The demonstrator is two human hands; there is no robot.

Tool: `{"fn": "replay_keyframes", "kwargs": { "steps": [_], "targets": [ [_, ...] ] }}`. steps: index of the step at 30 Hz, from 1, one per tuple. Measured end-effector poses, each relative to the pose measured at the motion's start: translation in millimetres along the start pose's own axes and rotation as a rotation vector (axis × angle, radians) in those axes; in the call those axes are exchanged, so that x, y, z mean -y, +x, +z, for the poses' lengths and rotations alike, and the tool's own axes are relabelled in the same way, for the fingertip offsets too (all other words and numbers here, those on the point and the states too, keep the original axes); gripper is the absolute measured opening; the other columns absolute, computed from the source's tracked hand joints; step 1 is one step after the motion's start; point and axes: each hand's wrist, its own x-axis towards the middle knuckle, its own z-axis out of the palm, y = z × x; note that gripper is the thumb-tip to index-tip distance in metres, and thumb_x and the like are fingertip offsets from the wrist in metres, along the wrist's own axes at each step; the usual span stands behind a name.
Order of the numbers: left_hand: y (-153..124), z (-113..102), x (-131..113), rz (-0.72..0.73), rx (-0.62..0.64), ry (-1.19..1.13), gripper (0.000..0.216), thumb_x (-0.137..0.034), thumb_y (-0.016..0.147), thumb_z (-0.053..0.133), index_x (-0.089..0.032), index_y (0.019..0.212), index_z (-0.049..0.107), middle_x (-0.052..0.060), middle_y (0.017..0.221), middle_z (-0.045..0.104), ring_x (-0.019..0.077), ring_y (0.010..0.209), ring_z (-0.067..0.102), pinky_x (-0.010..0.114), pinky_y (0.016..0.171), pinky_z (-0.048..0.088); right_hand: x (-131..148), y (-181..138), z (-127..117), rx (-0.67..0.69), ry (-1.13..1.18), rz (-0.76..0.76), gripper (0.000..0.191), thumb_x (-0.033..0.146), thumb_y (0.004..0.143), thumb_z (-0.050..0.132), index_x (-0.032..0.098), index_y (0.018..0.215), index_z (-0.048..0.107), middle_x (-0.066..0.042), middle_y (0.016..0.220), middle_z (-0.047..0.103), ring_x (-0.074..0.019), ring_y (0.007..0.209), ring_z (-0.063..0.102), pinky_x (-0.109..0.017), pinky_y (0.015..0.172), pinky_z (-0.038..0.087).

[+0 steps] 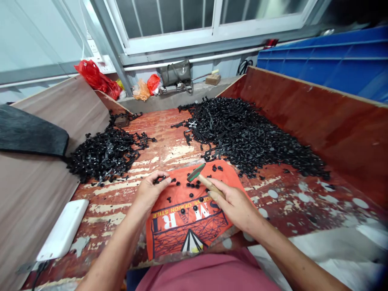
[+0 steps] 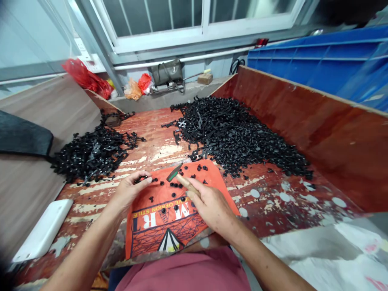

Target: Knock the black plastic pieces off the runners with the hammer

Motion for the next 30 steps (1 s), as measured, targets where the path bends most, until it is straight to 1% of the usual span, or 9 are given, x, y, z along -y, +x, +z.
{"fn": "replay_keyframes", "kwargs": {
  "steps": [3,11,13,17,19,22,25,28,30],
  "targets": [
    [13,5,7,0.025,0.016,0.098,0.028,-0.038,0.062,0.079,-0.019,0.08,0.071,-0.002,0.074,0.066,0.0129,0.066,0.054,0.023,0.062,0.037,-7,-2,-2,-0.001,-0.041,0.016,0.046,0.028,0.099,0.044,0.041,0.143,0.048,0.002,0.133,0.064,-0.0212,0.11,0.067,-0.038,0.096,0.052],
    [22,4,22,0.034,0.045,0.229,0.025,-0.04,0.068,0.073,-0.02,0.084,0.07,-0.001,0.075,0.068,0.0144,0.065,0.056,0.026,0.064,0.04,-12,0,-2,0.002,-0.032,0.013,0.046,0.029,0.099,0.042,0.039,0.144,0.049,0.0,0.134,0.064,-0.0221,0.111,0.066,-0.036,0.093,0.052],
    [24,3,25,0.057,0.044,0.286,0.024,-0.04,0.07,0.071,-0.021,0.084,0.071,-0.001,0.077,0.069,0.0151,0.067,0.057,0.026,0.066,0.041,-11,1,-1,0.0,-0.039,-0.001,0.046,0.029,0.1,0.041,0.038,0.143,0.05,-0.001,0.129,0.067,-0.0223,0.108,0.067,-0.035,0.089,0.054],
    [25,3,29,0.088,0.019,0.412,0.023,-0.04,0.071,0.071,-0.023,0.086,0.073,0.0,0.084,0.073,0.0172,0.072,0.061,0.027,0.068,0.044,-11,2,1,0.004,-0.112,0.008,0.047,0.028,0.099,0.042,0.036,0.145,0.048,-0.002,0.111,0.075,-0.0206,0.089,0.072,-0.033,0.078,0.057],
    [25,3,31,0.083,0.008,0.448,0.024,-0.041,0.071,0.071,-0.024,0.086,0.074,0.0,0.084,0.074,0.0179,0.072,0.063,0.027,0.067,0.045,-10,2,2,0.012,-0.134,0.002,0.047,0.029,0.1,0.041,0.036,0.146,0.046,-0.002,0.113,0.074,-0.019,0.085,0.072,-0.031,0.075,0.057],
    [25,2,32,0.08,-0.002,0.482,0.023,-0.042,0.071,0.071,-0.025,0.085,0.074,-0.001,0.081,0.074,0.0178,0.069,0.063,0.027,0.064,0.045,-7,4,1,0.027,-0.162,-0.011,0.046,0.028,0.101,0.041,0.04,0.145,0.046,0.001,0.124,0.07,-0.0174,0.091,0.071,-0.028,0.076,0.056],
    [25,1,33,0.085,-0.007,0.505,0.022,-0.043,0.071,0.071,-0.025,0.084,0.075,-0.001,0.078,0.074,0.0176,0.067,0.063,0.026,0.062,0.045,-1,10,-1,0.061,-0.265,-0.017,0.043,0.032,0.103,0.039,0.045,0.144,0.045,0.004,0.127,0.069,-0.0179,0.096,0.071,-0.028,0.075,0.055],
    [25,2,32,0.083,-0.009,0.518,0.023,-0.044,0.071,0.07,-0.025,0.084,0.075,-0.001,0.076,0.074,0.0175,0.065,0.063,0.026,0.061,0.045,6,20,-2,0.1,-0.399,-0.023,0.044,0.032,0.104,0.039,0.049,0.144,0.043,0.004,0.117,0.073,-0.0194,0.088,0.073,-0.029,0.069,0.055],
    [25,2,32,0.078,-0.008,0.525,0.025,-0.045,0.071,0.07,-0.025,0.085,0.075,-0.001,0.075,0.074,0.0175,0.064,0.063,0.026,0.06,0.045,11,25,-3,0.116,-0.451,-0.028,0.046,0.029,0.103,0.041,0.047,0.145,0.043,0.003,0.108,0.076,-0.0197,0.083,0.074,-0.029,0.067,0.055]
  ]
}}
